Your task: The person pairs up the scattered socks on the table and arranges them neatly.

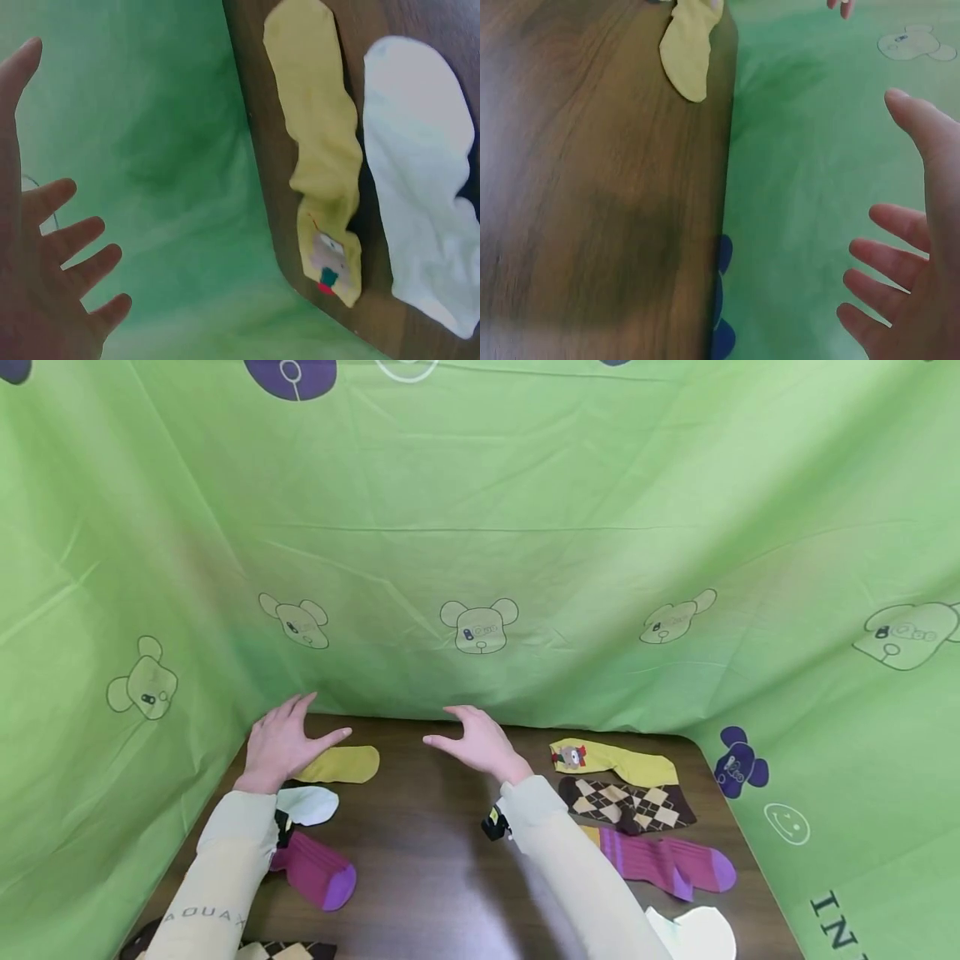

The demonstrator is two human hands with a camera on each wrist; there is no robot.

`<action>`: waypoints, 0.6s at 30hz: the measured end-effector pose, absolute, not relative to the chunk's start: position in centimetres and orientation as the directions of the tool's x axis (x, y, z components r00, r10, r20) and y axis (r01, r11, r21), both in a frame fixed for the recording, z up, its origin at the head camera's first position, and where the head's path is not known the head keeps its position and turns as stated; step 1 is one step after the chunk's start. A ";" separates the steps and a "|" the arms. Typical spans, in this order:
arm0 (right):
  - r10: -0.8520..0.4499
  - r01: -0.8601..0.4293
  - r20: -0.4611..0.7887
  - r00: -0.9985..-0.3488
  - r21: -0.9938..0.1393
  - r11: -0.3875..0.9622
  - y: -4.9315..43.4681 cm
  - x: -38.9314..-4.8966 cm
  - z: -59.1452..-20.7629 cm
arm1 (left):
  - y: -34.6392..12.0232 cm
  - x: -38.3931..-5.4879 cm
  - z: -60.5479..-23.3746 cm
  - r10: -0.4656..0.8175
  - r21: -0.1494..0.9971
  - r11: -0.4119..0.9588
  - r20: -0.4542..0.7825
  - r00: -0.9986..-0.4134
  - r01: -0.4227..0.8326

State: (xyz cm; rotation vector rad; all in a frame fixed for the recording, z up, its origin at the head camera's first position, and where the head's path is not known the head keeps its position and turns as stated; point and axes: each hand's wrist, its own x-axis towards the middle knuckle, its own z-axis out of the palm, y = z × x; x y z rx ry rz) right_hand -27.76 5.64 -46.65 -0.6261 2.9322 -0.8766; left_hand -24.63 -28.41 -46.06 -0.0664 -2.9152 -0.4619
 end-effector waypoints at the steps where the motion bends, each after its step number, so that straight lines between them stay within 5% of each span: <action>1: -0.389 -0.376 0.095 -0.916 -0.539 0.754 5.4 -27.8 -46.6 | -28.7 -24.7 -46.0 0.012 0.303 0.950 0.190 -0.982 0.070; 18: -0.467 -0.406 0.050 -0.883 -0.582 0.705 1.7 -27.9 -47.6 | -32.1 -24.9 -47.6 -0.030 0.333 0.943 0.086 -0.996 0.000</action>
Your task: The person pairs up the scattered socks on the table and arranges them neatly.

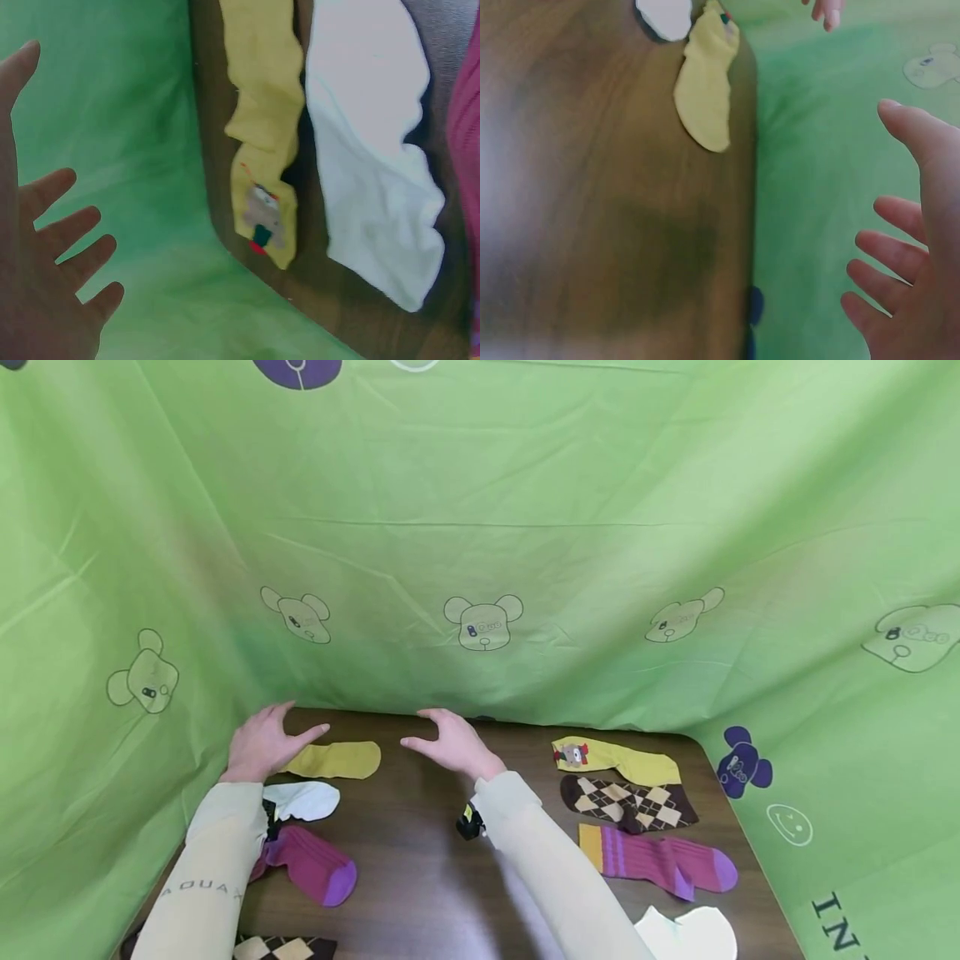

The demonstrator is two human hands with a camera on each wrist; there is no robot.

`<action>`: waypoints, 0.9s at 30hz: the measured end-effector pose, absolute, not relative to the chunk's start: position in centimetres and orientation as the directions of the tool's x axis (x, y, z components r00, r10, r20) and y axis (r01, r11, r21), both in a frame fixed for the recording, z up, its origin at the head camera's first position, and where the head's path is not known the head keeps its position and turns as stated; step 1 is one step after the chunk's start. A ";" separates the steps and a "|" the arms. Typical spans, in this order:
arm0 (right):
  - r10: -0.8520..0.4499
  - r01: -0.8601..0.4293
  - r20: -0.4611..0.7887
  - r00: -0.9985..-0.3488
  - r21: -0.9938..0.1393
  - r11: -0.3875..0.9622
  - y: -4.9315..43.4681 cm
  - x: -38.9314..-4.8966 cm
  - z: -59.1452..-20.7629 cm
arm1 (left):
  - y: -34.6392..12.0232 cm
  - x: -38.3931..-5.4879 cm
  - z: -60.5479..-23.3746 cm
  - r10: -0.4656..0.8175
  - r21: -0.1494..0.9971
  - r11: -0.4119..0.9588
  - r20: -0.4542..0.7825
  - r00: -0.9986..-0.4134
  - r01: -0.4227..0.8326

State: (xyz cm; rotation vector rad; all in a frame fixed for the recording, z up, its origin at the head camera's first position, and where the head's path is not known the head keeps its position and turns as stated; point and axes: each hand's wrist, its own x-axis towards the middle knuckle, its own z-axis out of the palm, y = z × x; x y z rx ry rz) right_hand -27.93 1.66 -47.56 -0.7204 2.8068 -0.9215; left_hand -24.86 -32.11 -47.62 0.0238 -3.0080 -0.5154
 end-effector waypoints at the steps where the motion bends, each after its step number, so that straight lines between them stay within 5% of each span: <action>1: -0.468 -0.406 0.050 -0.882 -0.586 0.701 1.5 -27.8 -47.8 | -32.2 -24.8 -47.9 -0.033 0.332 0.943 0.080 -0.996 -0.004; 20: -0.549 -0.466 -0.032 -0.835 -0.491 0.736 -0.6 -25.3 -52.6 | -33.3 -23.0 -53.6 -0.075 0.422 0.899 -0.113 -0.991 -0.116; 27: -0.557 -0.476 -0.035 -0.830 -0.478 0.738 -1.4 -25.0 -53.2 | -33.3 -23.2 -55.1 -0.013 0.448 0.892 -0.099 -0.995 -0.056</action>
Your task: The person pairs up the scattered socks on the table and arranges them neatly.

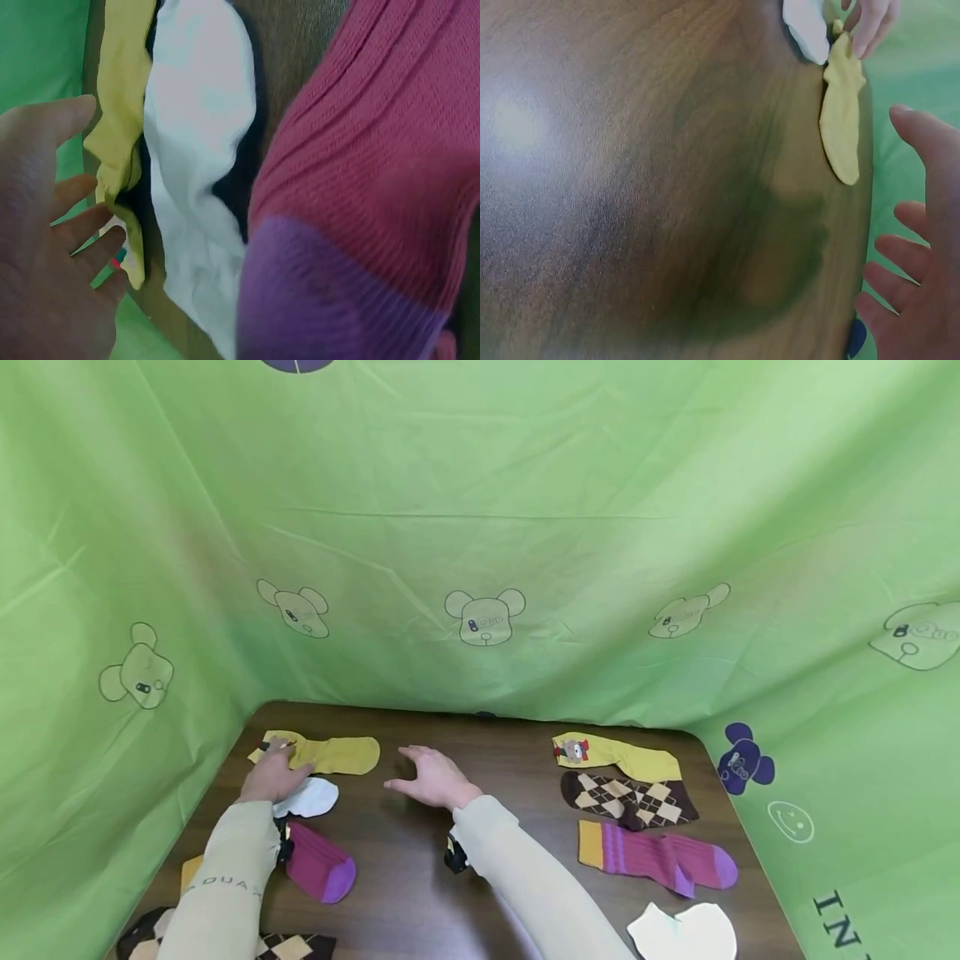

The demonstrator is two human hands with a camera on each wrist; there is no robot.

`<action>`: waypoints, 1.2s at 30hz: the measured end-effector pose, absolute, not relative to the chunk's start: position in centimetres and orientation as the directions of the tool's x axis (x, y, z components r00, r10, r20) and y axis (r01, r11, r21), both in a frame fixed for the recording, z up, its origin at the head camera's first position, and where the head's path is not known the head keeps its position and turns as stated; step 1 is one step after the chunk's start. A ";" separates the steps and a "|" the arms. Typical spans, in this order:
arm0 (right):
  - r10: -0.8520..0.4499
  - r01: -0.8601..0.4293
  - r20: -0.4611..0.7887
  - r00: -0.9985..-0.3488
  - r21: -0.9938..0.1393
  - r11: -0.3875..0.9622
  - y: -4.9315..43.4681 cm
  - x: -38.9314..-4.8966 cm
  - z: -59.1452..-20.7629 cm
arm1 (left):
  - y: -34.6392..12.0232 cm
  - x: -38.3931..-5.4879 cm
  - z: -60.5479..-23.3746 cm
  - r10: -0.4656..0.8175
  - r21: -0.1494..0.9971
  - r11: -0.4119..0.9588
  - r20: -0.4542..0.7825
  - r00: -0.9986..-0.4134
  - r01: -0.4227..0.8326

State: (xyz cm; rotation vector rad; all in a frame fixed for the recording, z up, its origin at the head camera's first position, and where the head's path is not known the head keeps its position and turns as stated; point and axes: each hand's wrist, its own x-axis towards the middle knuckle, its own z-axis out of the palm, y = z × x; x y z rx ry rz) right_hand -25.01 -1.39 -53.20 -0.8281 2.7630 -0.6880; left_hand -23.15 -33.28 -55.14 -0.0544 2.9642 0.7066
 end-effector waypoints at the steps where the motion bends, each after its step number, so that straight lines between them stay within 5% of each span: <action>1: -0.558 -0.478 -0.033 -0.829 -0.475 0.739 -1.5 -25.1 -53.3 | -33.2 -23.3 -55.3 -0.009 0.444 0.894 -0.106 -0.994 -0.056; 9: -0.551 -0.461 -0.047 -0.833 -0.492 0.739 -1.2 -24.9 -53.8 | -31.8 -23.3 -55.1 0.006 0.429 0.900 -0.185 -0.983 -0.075; 18: -0.519 -0.447 -0.018 -0.854 -0.484 0.752 -0.9 -25.2 -54.3 | -30.2 -23.1 -54.2 0.060 0.369 0.929 -0.078 -0.995 0.027; 26: -0.457 -0.394 -0.010 -0.889 -0.490 0.778 -1.1 -25.1 -55.1 | -29.5 -23.4 -55.4 -0.021 0.494 0.869 0.049 -0.999 0.006; 36: -0.591 -0.536 -0.075 -0.803 -0.345 0.771 -1.1 -24.3 -56.2 | -30.0 -23.0 -56.0 -0.086 0.405 0.908 -0.072 -0.994 -0.108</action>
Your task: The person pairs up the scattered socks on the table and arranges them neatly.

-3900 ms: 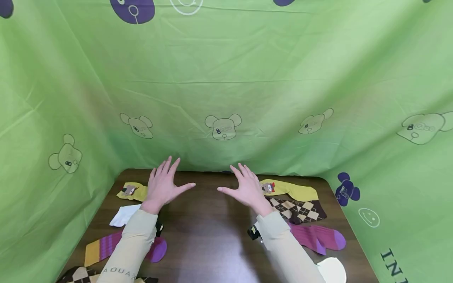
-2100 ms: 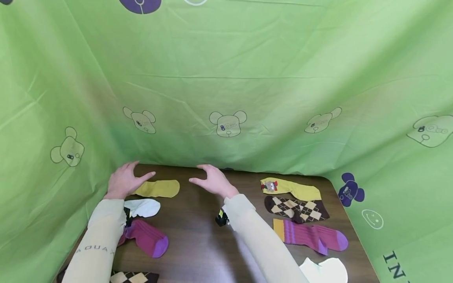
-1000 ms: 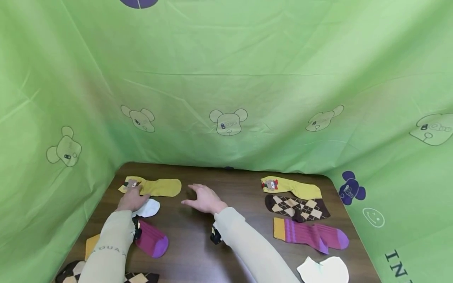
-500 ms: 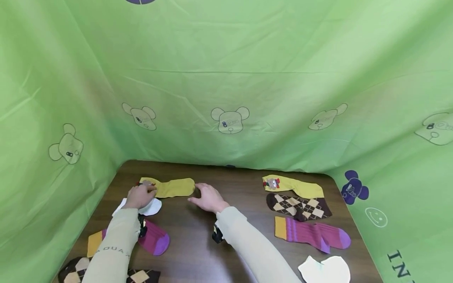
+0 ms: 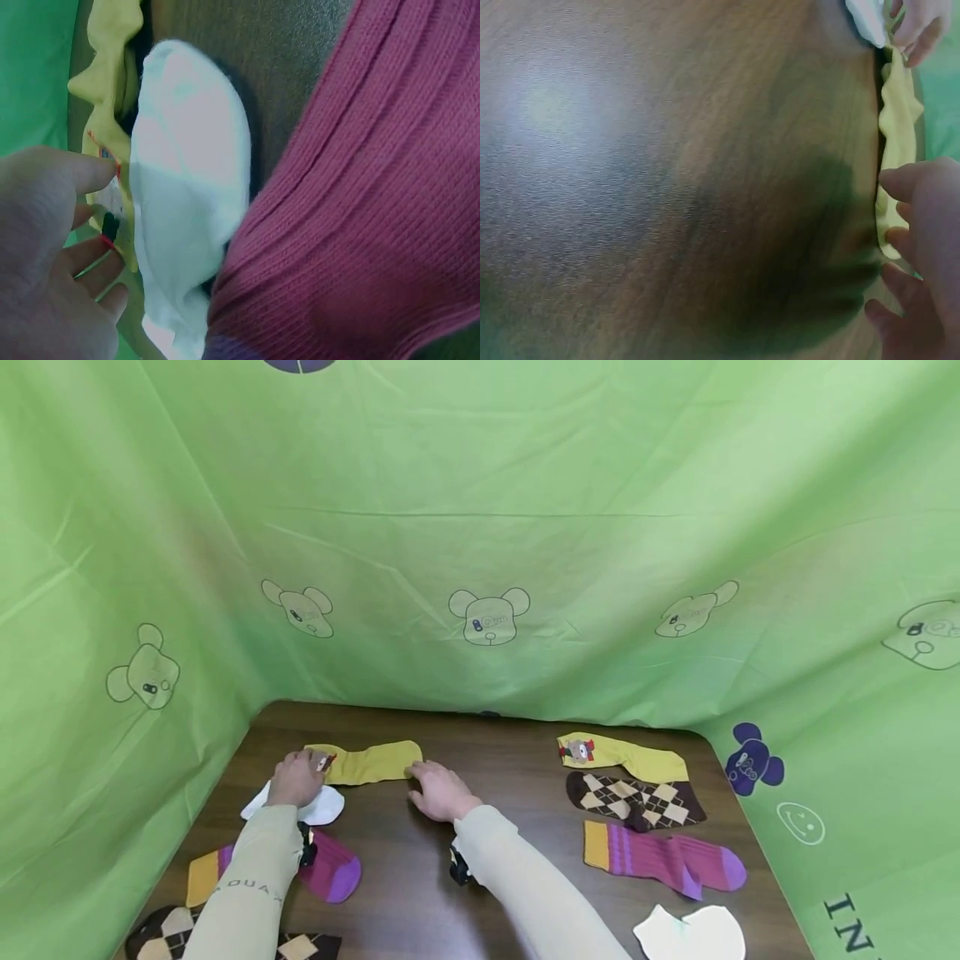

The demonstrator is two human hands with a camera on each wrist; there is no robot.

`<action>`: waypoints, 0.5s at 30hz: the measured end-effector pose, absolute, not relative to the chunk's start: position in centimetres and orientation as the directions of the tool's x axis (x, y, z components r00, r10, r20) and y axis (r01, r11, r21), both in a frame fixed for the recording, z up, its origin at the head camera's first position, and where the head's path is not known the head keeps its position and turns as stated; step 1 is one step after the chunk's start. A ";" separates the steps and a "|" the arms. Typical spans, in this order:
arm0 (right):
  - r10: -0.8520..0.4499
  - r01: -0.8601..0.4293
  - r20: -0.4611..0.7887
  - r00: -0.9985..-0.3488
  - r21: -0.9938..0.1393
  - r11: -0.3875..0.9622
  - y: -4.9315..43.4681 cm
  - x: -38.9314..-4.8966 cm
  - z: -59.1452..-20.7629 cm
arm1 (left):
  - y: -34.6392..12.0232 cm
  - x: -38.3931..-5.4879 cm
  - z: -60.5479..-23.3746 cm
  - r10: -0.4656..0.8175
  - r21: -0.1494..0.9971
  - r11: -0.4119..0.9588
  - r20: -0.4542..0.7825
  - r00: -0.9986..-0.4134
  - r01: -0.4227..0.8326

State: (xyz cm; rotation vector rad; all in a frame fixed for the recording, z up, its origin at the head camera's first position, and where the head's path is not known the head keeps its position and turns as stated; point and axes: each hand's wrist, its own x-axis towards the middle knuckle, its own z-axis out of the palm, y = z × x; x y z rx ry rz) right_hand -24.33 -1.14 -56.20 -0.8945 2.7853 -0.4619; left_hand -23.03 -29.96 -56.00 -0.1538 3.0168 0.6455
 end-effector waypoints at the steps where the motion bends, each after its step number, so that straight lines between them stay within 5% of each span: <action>1: -0.588 -0.535 -0.071 -0.806 -0.338 0.774 -1.1 -24.3 -56.3 | -29.9 -23.0 -56.1 -0.084 0.416 0.903 -0.072 -0.994 -0.107; 15: -0.414 -0.433 0.129 -0.901 -0.232 0.871 0.3 -24.4 -57.5 | -28.9 -23.5 -55.9 -0.102 0.476 0.871 -0.059 -0.993 -0.118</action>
